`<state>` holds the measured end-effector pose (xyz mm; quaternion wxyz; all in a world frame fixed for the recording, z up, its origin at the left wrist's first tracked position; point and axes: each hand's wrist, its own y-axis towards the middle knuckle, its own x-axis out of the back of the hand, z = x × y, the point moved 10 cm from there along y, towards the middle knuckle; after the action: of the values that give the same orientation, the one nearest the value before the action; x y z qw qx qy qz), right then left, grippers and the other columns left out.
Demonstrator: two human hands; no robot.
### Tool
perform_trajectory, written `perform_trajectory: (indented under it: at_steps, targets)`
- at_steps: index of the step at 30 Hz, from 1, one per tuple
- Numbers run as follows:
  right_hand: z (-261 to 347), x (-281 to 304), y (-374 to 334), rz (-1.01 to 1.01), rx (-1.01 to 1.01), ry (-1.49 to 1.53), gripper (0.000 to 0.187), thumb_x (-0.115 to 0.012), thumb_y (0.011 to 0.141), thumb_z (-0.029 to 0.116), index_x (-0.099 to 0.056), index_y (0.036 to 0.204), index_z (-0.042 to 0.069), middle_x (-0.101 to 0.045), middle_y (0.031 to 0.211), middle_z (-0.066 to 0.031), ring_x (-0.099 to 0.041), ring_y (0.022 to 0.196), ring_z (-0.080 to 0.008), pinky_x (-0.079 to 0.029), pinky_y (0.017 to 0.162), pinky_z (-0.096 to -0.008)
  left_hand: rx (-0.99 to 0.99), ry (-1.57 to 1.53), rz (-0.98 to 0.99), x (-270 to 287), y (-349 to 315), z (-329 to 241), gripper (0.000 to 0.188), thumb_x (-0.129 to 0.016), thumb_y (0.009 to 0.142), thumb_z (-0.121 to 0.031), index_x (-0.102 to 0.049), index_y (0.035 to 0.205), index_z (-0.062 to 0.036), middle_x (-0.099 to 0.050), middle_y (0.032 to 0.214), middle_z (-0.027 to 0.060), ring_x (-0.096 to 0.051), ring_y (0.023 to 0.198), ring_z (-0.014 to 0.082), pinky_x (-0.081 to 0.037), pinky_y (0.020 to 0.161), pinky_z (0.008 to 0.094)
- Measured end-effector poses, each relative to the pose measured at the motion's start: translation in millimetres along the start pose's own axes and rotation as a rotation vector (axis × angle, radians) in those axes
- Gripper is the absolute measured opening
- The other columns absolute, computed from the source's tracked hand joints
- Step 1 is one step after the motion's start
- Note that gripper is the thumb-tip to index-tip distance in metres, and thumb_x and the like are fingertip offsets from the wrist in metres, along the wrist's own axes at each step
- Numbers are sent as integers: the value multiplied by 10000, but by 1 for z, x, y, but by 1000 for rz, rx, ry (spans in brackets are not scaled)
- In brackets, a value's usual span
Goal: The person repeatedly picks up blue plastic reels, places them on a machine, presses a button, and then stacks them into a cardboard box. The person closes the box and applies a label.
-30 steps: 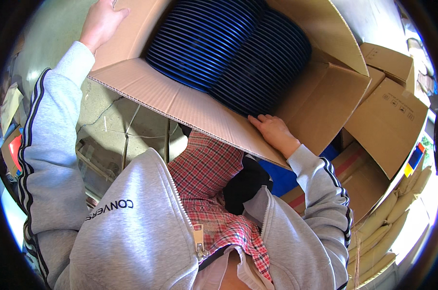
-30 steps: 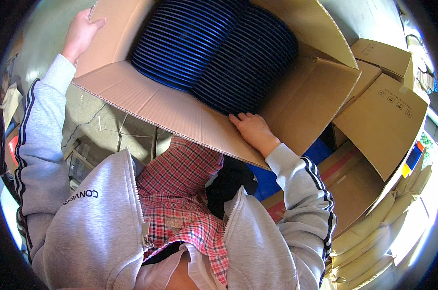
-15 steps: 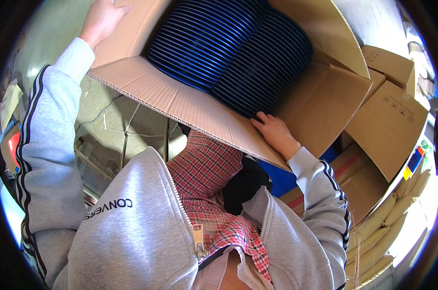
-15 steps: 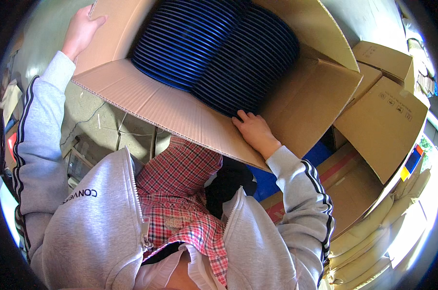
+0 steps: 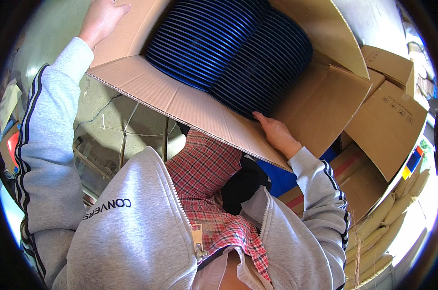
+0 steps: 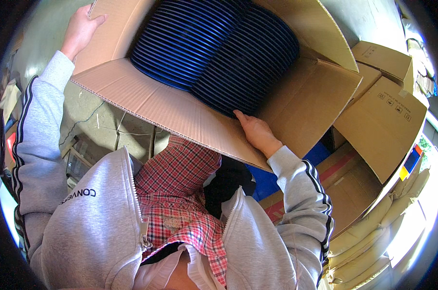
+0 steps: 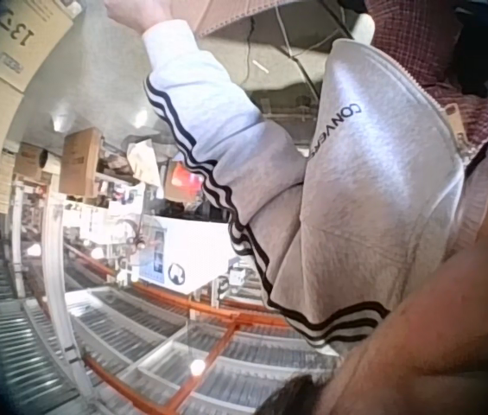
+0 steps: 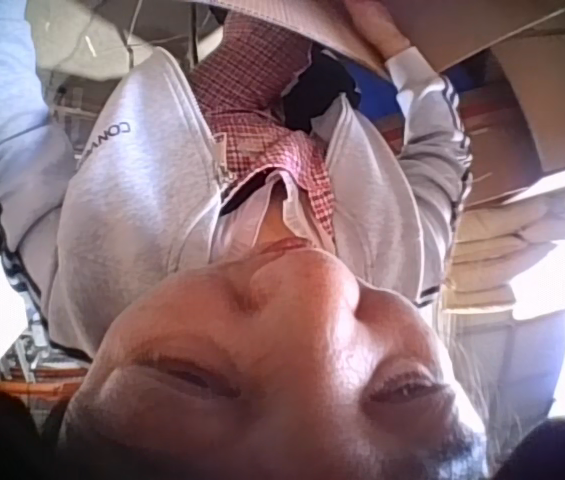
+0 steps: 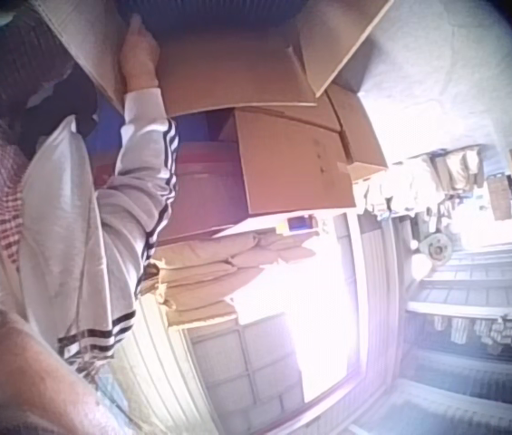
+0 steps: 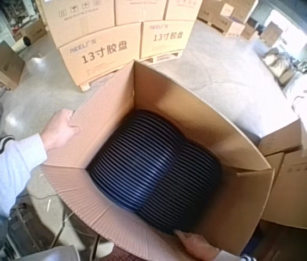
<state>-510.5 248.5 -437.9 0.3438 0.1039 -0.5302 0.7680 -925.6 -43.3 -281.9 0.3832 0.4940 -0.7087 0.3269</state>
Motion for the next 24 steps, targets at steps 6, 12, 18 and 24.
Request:
perform_trajectory:
  at_steps: [6, 12, 18, 24]
  targets:
    - [-3, -5, 0, -60, 72, -67, 608, -479, 894, -24, -395, 1485, 87, -582, 1315, -211, -631, 1117, -385, -530, 930, -463, 3, 17, 92, -14, 14, 33, 336, -697, 829, -172, -677, 1097, 29, -736, 923, 159, -692, 823, 243, -520, 777, 364]
    - [2, 1, 0, 16, 16, -96, 591, -512, 877, -27, -438, 1456, 66, -404, 1456, -168, -579, 1198, -376, -524, 969, -444, -8, 2, 146, -21, 18, 40, 345, -687, 877, -199, -665, 1125, 39, -741, 946, 139, -692, 829, 208, -515, 793, 347]
    - [6, 8, -2, -29, 20, -95, 554, -505, 884, -29, -467, 1429, 59, -357, 1495, -151, -548, 1250, -362, -514, 995, -451, 11, -17, 134, -22, 18, 43, 333, -686, 884, -173, -668, 1147, 29, -746, 974, 139, -702, 861, 206, -521, 809, 340]
    - [8, 7, -4, -36, 47, -91, 572, -520, 858, -56, -468, 1420, 40, -373, 1509, -149, -572, 1228, -366, -516, 991, -447, -12, -48, 144, -23, 19, 46, 342, -688, 882, -170, -666, 1162, 27, -747, 997, 139, -704, 890, 209, -519, 824, 340]
